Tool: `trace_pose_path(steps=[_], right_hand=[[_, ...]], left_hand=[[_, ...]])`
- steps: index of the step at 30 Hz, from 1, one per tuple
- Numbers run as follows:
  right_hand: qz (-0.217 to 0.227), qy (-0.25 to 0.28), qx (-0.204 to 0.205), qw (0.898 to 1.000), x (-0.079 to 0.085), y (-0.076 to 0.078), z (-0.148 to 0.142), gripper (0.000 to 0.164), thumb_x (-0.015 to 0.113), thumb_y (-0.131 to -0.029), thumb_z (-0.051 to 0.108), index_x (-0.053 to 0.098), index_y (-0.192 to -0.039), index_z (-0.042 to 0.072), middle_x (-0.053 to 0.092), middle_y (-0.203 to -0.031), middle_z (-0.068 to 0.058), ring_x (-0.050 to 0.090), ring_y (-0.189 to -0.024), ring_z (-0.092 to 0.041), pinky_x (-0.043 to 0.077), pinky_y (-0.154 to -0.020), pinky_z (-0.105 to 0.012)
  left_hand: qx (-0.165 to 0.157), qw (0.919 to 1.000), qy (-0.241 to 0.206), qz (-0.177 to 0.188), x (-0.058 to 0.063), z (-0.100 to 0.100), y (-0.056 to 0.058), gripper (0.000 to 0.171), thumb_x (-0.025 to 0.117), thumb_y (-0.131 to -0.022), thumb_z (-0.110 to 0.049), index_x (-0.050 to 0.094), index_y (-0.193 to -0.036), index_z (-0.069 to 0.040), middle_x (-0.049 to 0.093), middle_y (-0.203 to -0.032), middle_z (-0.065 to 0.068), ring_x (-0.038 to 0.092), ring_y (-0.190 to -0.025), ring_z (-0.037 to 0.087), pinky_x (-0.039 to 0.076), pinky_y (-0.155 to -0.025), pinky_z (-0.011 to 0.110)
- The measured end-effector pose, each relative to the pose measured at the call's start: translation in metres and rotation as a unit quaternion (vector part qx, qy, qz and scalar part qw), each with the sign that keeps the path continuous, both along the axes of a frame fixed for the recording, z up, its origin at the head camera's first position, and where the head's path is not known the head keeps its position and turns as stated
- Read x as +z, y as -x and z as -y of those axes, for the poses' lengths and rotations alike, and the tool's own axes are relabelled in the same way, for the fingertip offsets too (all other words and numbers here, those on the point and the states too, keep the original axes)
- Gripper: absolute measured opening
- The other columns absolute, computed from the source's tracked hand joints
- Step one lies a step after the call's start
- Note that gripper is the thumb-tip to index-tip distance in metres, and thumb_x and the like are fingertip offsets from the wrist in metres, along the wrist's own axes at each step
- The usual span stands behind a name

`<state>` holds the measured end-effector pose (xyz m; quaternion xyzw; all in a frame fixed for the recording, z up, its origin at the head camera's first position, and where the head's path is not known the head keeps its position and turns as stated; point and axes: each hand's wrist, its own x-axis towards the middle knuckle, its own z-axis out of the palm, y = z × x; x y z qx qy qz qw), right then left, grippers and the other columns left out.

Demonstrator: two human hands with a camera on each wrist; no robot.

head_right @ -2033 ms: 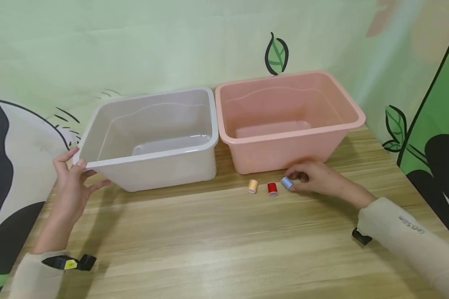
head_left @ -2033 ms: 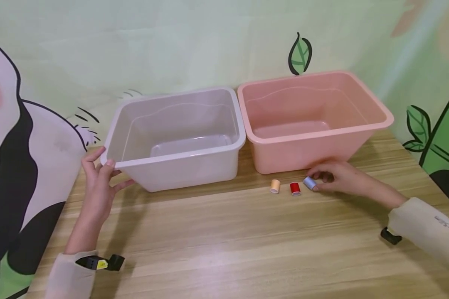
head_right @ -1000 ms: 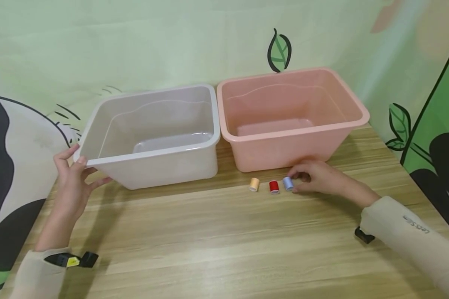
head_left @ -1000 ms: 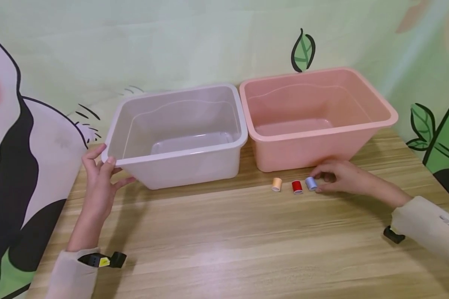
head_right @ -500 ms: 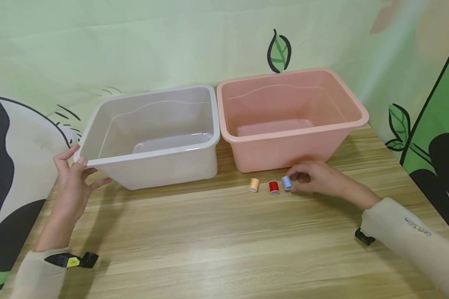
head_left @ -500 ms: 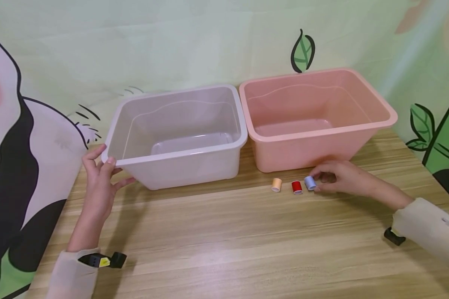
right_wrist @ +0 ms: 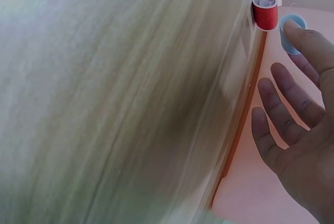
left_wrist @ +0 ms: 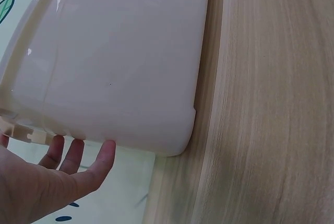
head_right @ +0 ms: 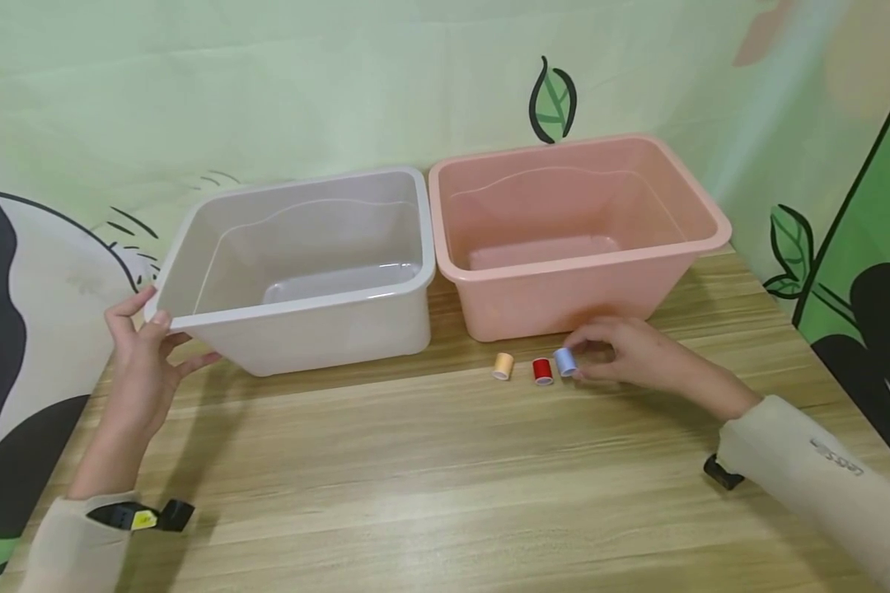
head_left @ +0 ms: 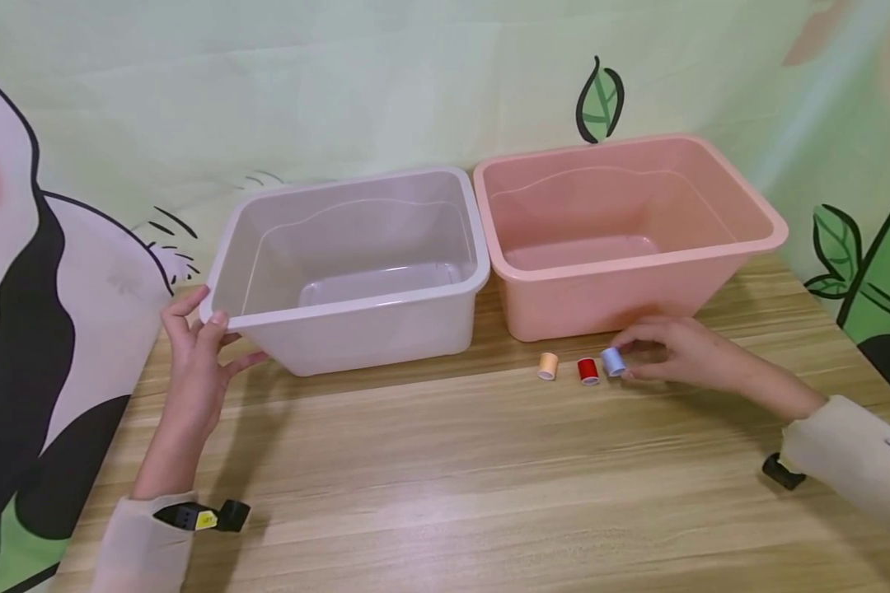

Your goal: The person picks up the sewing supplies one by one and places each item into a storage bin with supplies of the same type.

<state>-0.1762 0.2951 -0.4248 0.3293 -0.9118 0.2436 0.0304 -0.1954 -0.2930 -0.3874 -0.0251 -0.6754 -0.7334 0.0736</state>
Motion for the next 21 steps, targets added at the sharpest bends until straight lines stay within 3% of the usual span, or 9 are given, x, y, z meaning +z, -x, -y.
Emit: trace_pose_path(steps=[11,21], right_hand=[[-0.005,0.011,0.010,1.000,0.006,-0.004,0.004,0.037,0.089,-0.076,0.011,0.074,-0.109,0.017,0.070,-0.106,0.007,0.068,-0.096,-0.018,0.062,-0.079,-0.039],[-0.042,-0.004,0.018,0.999,0.012,-0.005,0.008,0.039,0.090,-0.075,0.013,0.074,-0.110,0.020,0.070,-0.106,0.011,0.065,-0.097,-0.016,0.056,-0.081,-0.034]], left_hand=[[0.000,1.0000,0.006,0.003,0.000,0.000,-0.001,0.049,0.052,-0.106,-0.028,0.020,-0.143,-0.027,0.035,-0.145,0.003,0.055,-0.109,0.018,0.063,-0.077,0.035],[-0.005,1.0000,-0.006,-0.003,-0.001,0.002,0.000,0.048,0.052,-0.106,-0.027,0.021,-0.143,-0.027,0.036,-0.143,0.003,0.054,-0.109,0.019,0.063,-0.078,0.036]])
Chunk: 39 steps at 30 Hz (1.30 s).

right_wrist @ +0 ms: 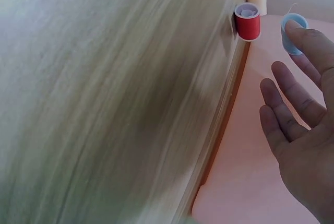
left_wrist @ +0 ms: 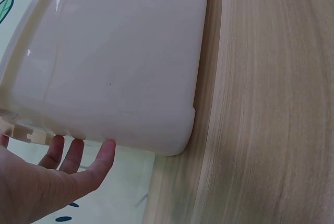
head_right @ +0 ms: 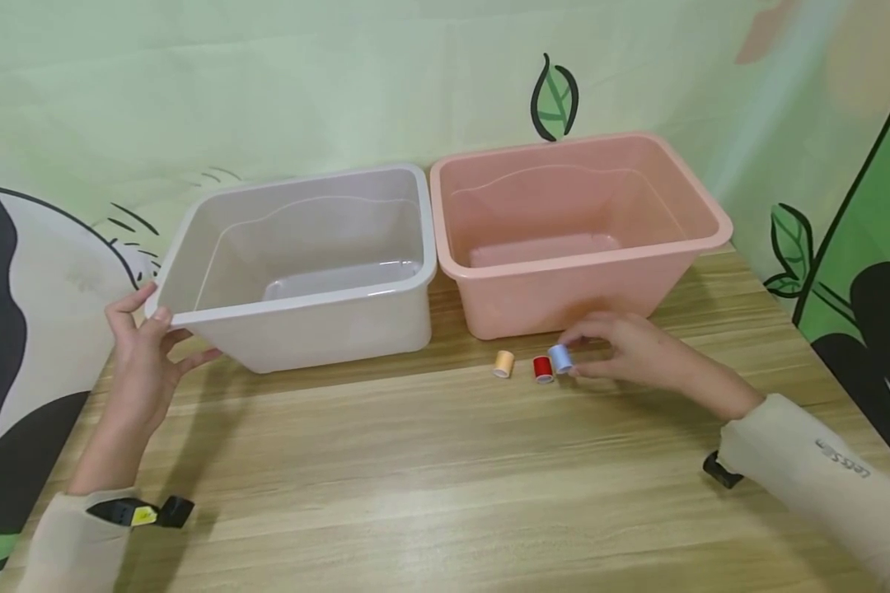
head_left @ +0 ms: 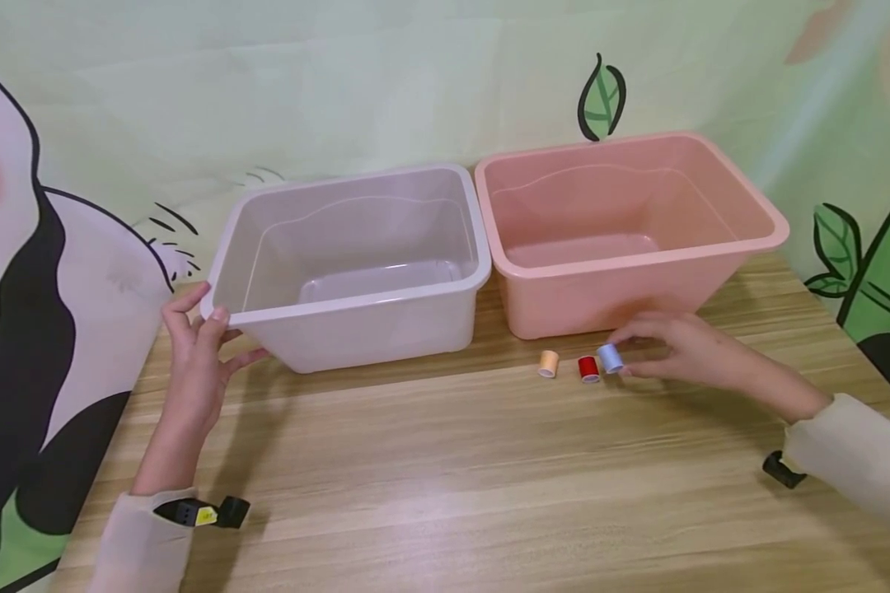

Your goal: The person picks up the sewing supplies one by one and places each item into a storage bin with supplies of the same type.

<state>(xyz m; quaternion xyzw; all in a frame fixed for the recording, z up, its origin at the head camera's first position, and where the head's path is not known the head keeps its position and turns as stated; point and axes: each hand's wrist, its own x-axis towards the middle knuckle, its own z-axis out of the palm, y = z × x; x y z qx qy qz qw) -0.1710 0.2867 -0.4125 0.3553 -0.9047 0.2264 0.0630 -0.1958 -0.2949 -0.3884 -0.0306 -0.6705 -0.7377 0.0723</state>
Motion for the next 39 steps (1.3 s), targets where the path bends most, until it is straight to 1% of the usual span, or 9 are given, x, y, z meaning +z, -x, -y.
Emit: trace_pose_path(steps=[3,9,16,20,25,30,34,39], right_hand=[[0.006,0.000,-0.004,1.000,0.001,-0.002,0.001,0.039,0.090,-0.076,0.015,0.074,-0.111,0.021,0.070,-0.107,0.012,0.066,-0.096,-0.016,0.057,-0.080,-0.034],[0.012,-0.001,-0.004,1.000,0.005,-0.005,0.002,0.039,0.089,-0.077,0.014,0.073,-0.112,0.021,0.070,-0.107,0.010,0.065,-0.095,-0.017,0.059,-0.079,-0.039],[0.039,-0.007,-0.012,0.999,0.013,-0.007,0.007,0.036,0.088,-0.081,0.019,0.073,-0.114,0.023,0.070,-0.110,0.010,0.065,-0.098,-0.015,0.059,-0.081,-0.041],[0.046,-0.010,-0.014,0.999,0.015,-0.008,0.009,0.036,0.087,-0.081,0.018,0.073,-0.114,0.023,0.070,-0.110,0.008,0.065,-0.099,-0.016,0.059,-0.082,-0.042],[0.036,-0.012,-0.013,0.999,0.018,-0.008,0.011,0.038,0.088,-0.079,0.017,0.074,-0.114,0.024,0.070,-0.110,0.011,0.065,-0.097,-0.014,0.059,-0.082,-0.039],[0.036,-0.014,-0.007,0.999,0.020,-0.007,0.013,0.038,0.088,-0.079,0.017,0.074,-0.113,0.025,0.069,-0.108,0.015,0.062,-0.094,-0.007,0.059,-0.080,-0.037],[0.032,-0.020,-0.002,0.999,0.021,-0.006,0.014,0.037,0.088,-0.079,0.019,0.074,-0.113,0.025,0.068,-0.106,0.016,0.060,-0.092,-0.003,0.058,-0.077,-0.032],[0.029,-0.021,0.004,0.999,0.022,-0.004,0.016,0.037,0.088,-0.080,0.020,0.074,-0.114,0.024,0.068,-0.105,0.016,0.059,-0.091,-0.002,0.056,-0.076,-0.027]], left_hand=[[-0.001,1.0000,0.003,0.000,0.000,0.000,0.000,0.048,0.052,-0.106,-0.028,0.021,-0.143,-0.027,0.036,-0.144,0.003,0.054,-0.109,0.019,0.063,-0.078,0.036],[-0.002,0.9999,0.012,-0.004,0.001,-0.001,-0.001,0.048,0.052,-0.106,-0.029,0.020,-0.143,-0.027,0.036,-0.145,0.004,0.056,-0.109,0.018,0.063,-0.077,0.035],[-0.006,0.9998,0.015,-0.008,0.001,0.000,-0.001,0.049,0.052,-0.106,-0.029,0.020,-0.143,-0.027,0.035,-0.146,0.005,0.056,-0.108,0.018,0.063,-0.077,0.036],[-0.005,0.9999,0.016,-0.005,0.001,0.000,-0.001,0.050,0.052,-0.106,-0.029,0.020,-0.143,-0.027,0.035,-0.146,0.005,0.055,-0.108,0.018,0.063,-0.077,0.036],[-0.001,0.9999,0.016,-0.002,0.001,0.000,-0.001,0.050,0.052,-0.106,-0.029,0.019,-0.143,-0.027,0.035,-0.147,0.005,0.055,-0.108,0.019,0.063,-0.077,0.036],[0.006,0.9999,0.014,0.003,0.000,0.000,-0.001,0.048,0.051,-0.106,-0.028,0.019,-0.143,-0.027,0.035,-0.147,0.003,0.055,-0.108,0.019,0.063,-0.076,0.035],[0.011,0.9998,0.015,0.008,0.001,-0.001,-0.001,0.048,0.051,-0.106,-0.028,0.020,-0.143,-0.028,0.035,-0.147,0.003,0.055,-0.108,0.018,0.063,-0.076,0.034],[0.011,0.9998,0.015,0.012,0.002,-0.002,-0.001,0.048,0.052,-0.106,-0.029,0.020,-0.143,-0.028,0.035,-0.147,0.003,0.055,-0.109,0.018,0.063,-0.077,0.034]])
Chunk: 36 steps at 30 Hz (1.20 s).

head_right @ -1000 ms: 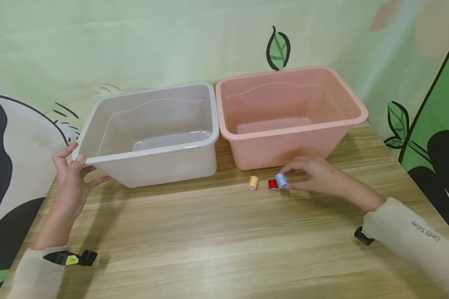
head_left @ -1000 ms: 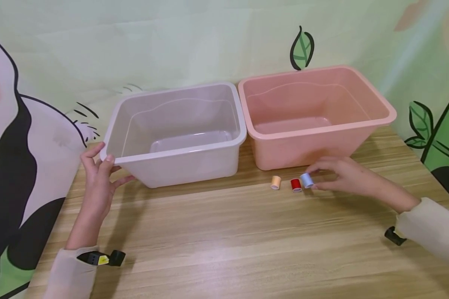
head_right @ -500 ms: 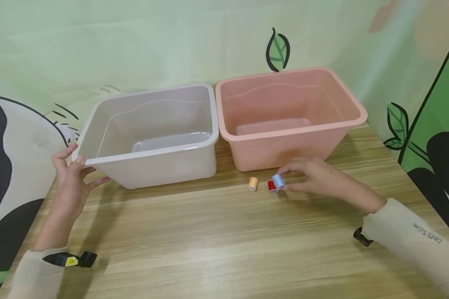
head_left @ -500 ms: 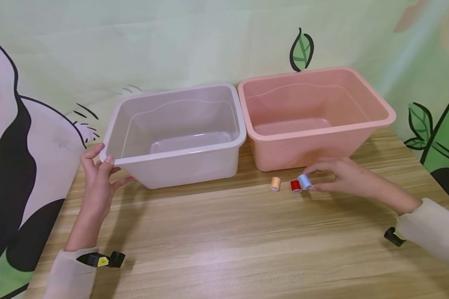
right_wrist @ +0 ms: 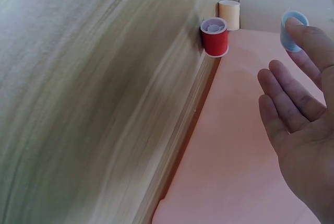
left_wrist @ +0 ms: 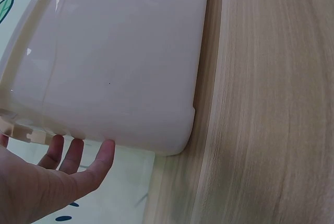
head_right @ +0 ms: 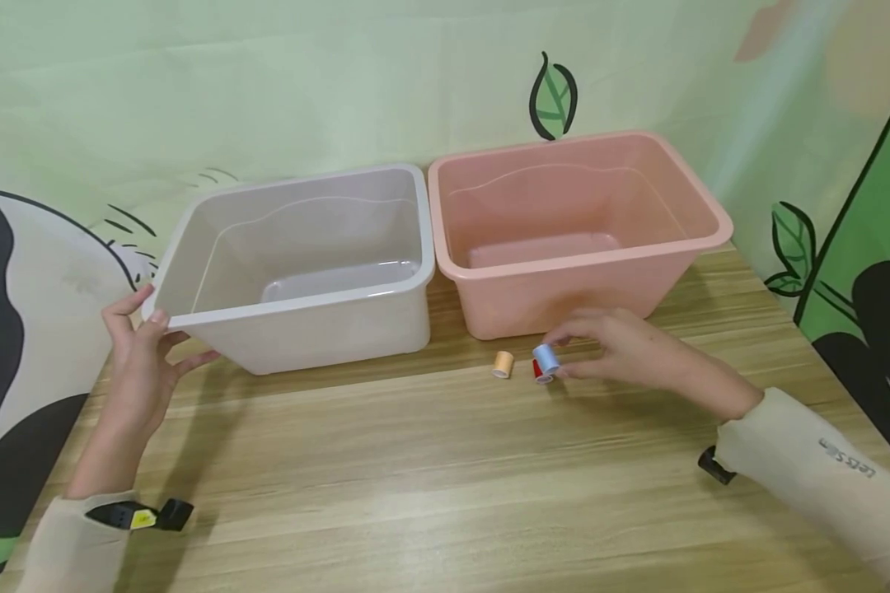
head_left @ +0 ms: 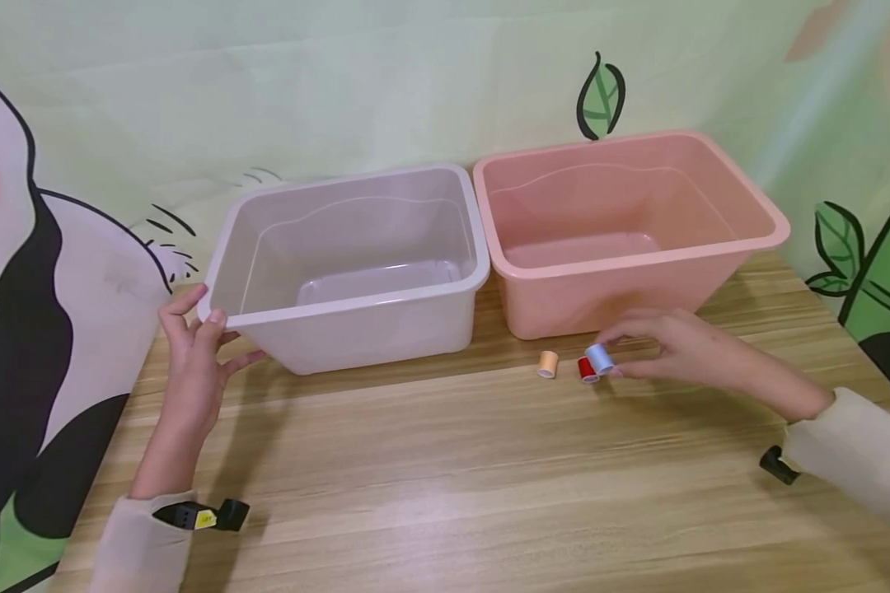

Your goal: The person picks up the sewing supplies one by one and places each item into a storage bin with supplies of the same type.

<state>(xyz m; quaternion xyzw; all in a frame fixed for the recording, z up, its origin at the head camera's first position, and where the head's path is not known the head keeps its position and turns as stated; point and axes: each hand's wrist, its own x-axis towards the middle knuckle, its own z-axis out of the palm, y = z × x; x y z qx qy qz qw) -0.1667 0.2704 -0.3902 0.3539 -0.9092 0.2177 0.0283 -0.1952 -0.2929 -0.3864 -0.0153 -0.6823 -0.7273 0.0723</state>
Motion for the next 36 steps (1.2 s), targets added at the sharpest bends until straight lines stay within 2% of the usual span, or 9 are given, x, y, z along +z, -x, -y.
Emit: trace_pose_path(steps=[5,11,22,28,36], right_hand=[[-0.018,0.006,0.018,1.000,0.001,0.002,0.002,0.039,0.089,-0.078,0.020,0.074,-0.114,0.024,0.068,-0.104,0.017,0.057,-0.088,-0.001,0.053,-0.073,-0.024],[-0.043,0.008,0.039,0.998,0.007,0.000,0.007,0.041,0.089,-0.077,0.018,0.073,-0.114,0.024,0.068,-0.107,0.014,0.060,-0.095,-0.002,0.056,-0.077,-0.028],[-0.023,0.000,0.046,0.999,0.021,-0.006,0.018,0.039,0.087,-0.081,0.021,0.072,-0.116,0.026,0.067,-0.111,0.017,0.063,-0.101,-0.006,0.058,-0.083,-0.032],[-0.032,-0.001,0.055,0.998,0.025,-0.007,0.020,0.040,0.087,-0.081,0.021,0.072,-0.117,0.024,0.068,-0.114,0.015,0.064,-0.104,-0.008,0.059,-0.085,-0.032],[-0.039,0.001,0.059,0.998,0.034,-0.007,0.024,0.039,0.086,-0.082,0.024,0.071,-0.118,0.025,0.068,-0.114,0.016,0.062,-0.102,-0.004,0.058,-0.083,-0.030]], left_hand=[[-0.002,1.0000,0.006,-0.002,0.000,0.000,0.000,0.049,0.051,-0.106,-0.029,0.019,-0.143,-0.028,0.034,-0.148,0.004,0.055,-0.109,0.018,0.063,-0.077,0.034],[-0.002,1.0000,0.006,-0.002,0.000,0.000,0.000,0.049,0.051,-0.106,-0.029,0.018,-0.144,-0.027,0.034,-0.148,0.004,0.054,-0.109,0.019,0.063,-0.077,0.034],[-0.005,0.9999,0.010,-0.002,0.000,0.001,0.000,0.050,0.051,-0.106,-0.029,0.018,-0.144,-0.028,0.034,-0.149,0.004,0.054,-0.109,0.018,0.063,-0.077,0.034],[-0.003,1.0000,0.008,-0.003,-0.001,0.001,0.000,0.049,0.051,-0.106,-0.030,0.019,-0.143,-0.027,0.034,-0.148,0.004,0.055,-0.109,0.018,0.063,-0.077,0.035],[-0.007,0.9999,0.011,-0.007,-0.001,0.002,0.000,0.049,0.051,-0.107,-0.030,0.019,-0.144,-0.027,0.034,-0.149,0.005,0.054,-0.109,0.018,0.063,-0.077,0.035]])
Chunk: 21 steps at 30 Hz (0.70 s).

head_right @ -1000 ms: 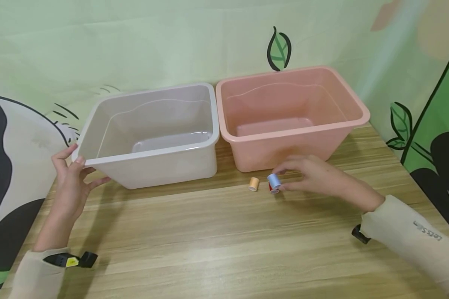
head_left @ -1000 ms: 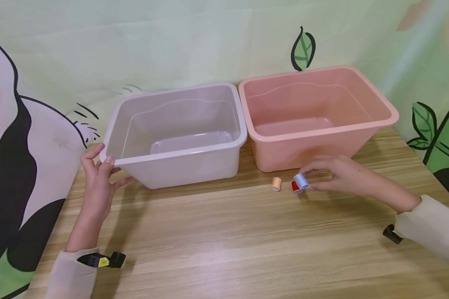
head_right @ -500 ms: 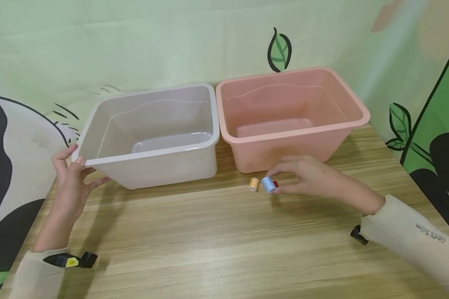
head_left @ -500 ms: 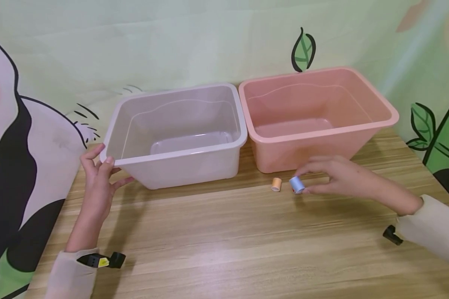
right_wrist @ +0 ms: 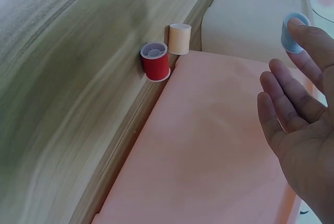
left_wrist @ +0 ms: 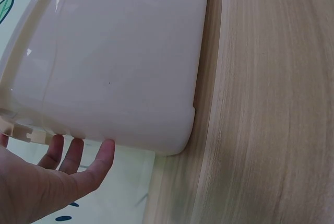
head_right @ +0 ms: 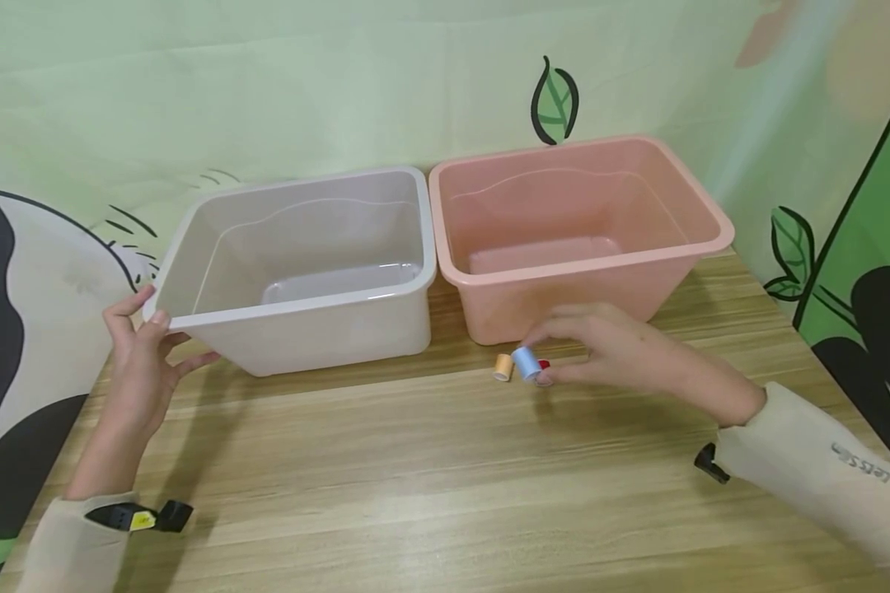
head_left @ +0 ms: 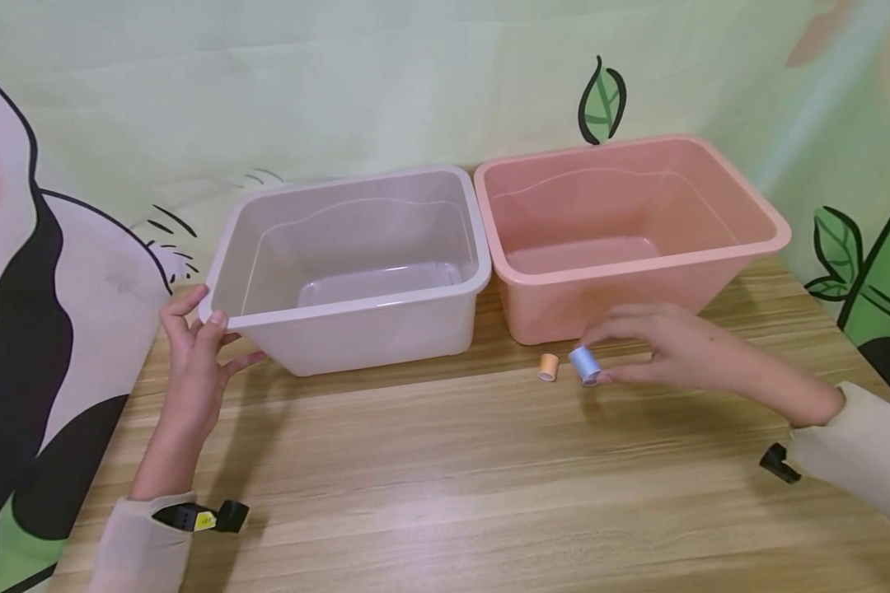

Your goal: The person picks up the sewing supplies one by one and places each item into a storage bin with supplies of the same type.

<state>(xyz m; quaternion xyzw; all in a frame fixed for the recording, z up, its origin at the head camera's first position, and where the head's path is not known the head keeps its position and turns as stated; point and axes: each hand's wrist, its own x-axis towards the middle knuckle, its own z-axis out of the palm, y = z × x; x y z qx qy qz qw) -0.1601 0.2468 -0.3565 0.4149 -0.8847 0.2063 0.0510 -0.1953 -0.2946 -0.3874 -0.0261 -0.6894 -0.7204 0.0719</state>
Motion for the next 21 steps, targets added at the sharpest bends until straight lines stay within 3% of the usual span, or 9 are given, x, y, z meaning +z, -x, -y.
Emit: trace_pose_path(steps=[14,21], right_hand=[[-0.025,0.005,0.006,1.000,0.013,0.000,0.003,0.042,0.088,-0.079,0.021,0.072,-0.118,0.022,0.069,-0.113,0.014,0.064,-0.103,-0.007,0.055,-0.085,-0.025],[-0.020,0.000,0.003,1.000,0.019,0.001,0.004,0.042,0.088,-0.079,0.019,0.072,-0.118,0.020,0.069,-0.113,0.012,0.065,-0.102,-0.008,0.058,-0.083,-0.030]], left_hand=[[-0.003,0.9999,-0.009,-0.006,-0.001,0.001,0.000,0.049,0.052,-0.106,-0.030,0.020,-0.143,-0.028,0.034,-0.149,0.005,0.054,-0.109,0.019,0.063,-0.077,0.035],[-0.004,0.9999,-0.006,-0.010,-0.001,0.001,0.000,0.049,0.052,-0.106,-0.030,0.020,-0.143,-0.027,0.034,-0.149,0.005,0.055,-0.109,0.019,0.063,-0.077,0.036]])
